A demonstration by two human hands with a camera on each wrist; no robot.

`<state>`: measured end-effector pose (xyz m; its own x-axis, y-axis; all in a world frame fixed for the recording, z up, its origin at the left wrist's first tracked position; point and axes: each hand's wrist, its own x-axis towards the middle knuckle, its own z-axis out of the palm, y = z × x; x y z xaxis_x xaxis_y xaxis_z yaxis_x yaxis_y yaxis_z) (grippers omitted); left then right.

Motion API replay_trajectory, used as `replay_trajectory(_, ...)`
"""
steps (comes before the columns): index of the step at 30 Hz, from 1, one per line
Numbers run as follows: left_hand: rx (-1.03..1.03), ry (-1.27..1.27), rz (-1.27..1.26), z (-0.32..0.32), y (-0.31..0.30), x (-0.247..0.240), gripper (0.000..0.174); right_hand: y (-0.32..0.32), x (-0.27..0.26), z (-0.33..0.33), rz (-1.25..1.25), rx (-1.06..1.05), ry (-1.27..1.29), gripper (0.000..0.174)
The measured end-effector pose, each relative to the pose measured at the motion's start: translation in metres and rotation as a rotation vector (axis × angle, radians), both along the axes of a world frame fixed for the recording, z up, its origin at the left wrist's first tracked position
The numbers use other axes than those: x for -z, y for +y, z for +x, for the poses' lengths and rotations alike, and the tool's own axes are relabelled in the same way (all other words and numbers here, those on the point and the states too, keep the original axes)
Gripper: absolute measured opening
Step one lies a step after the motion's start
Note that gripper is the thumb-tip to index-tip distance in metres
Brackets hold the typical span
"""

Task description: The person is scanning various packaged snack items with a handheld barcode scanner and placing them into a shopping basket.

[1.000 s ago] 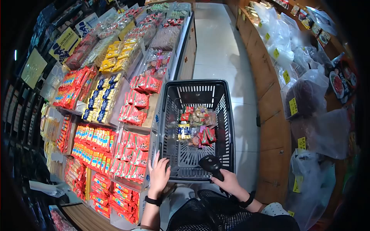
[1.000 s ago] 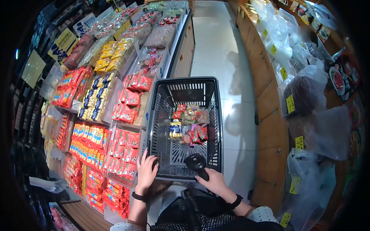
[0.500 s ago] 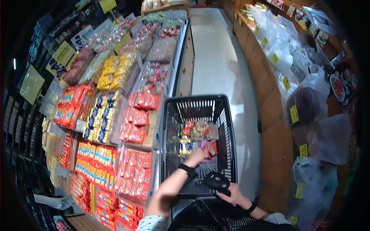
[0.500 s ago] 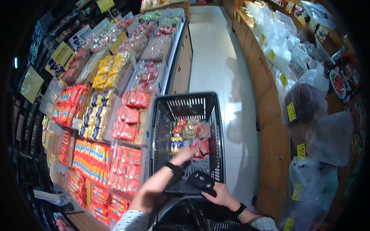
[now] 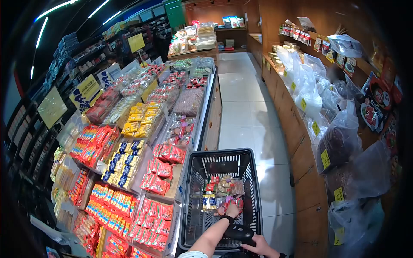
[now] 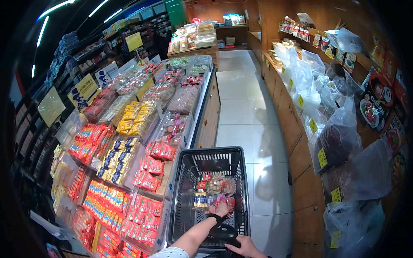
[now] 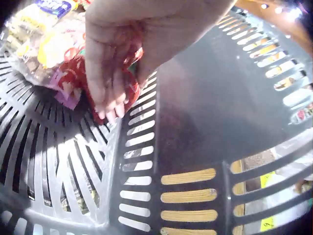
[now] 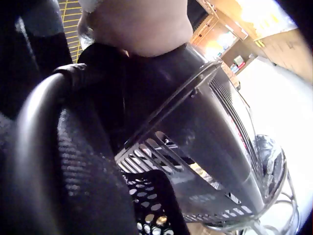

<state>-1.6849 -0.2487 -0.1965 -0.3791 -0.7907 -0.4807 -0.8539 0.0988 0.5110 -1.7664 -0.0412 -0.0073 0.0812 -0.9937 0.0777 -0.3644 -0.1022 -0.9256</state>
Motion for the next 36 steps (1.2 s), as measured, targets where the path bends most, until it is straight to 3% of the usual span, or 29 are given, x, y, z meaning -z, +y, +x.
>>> replay_trajectory(3,0.221,-0.044,-0.188,0.025,0.010,-0.045,0.048,0.009,0.004,-0.001,0.092,0.023,-0.006,0.032)
replay_trajectory(5,0.456,-0.045,-0.289,0.039,0.007,-0.097,0.033,0.010,0.007,-0.003,0.003,0.041,-0.157,0.033)
replay_trajectory(7,0.693,-0.065,-0.601,0.068,0.008,-0.149,0.024,0.011,0.019,-0.009,0.144,0.021,-0.217,0.035)
replay_trajectory(10,0.719,-0.033,-0.786,0.116,0.026,-0.230,0.018,0.011,0.011,-0.012,0.213,-0.016,-0.330,0.024)
replay_trajectory(13,0.654,0.101,-1.164,0.165,0.046,-0.268,0.024,0.008,-0.002,-0.008,0.206,-0.078,-0.441,0.025)
replay_trajectory(15,0.672,0.005,-1.303,0.188,0.058,-0.274,0.032,0.009,-0.001,-0.009,0.242,-0.123,-0.412,0.025)
replay_trajectory(17,0.634,-0.060,-1.269,0.199,0.074,-0.269,0.033,0.010,-0.001,-0.007,0.271,-0.157,-0.395,0.026)
replay_trajectory(24,0.517,0.142,-1.182,0.190,0.098,-0.228,0.033,0.004,-0.008,-0.007,0.047,-0.217,-0.076,0.030)
replay_trajectory(26,0.351,0.197,-1.126,0.185,0.103,-0.222,0.032,0.001,-0.006,-0.006,0.029,-0.220,-0.024,0.030)
replay_trajectory(31,0.193,0.262,-1.158,0.173,0.112,-0.209,0.028,-0.003,-0.002,-0.004,-0.013,-0.225,-0.008,0.030)
replay_trajectory(36,-0.219,0.328,-1.110,0.183,0.124,-0.201,0.036,0.001,-0.008,-0.002,0.030,-0.174,0.031,0.029)
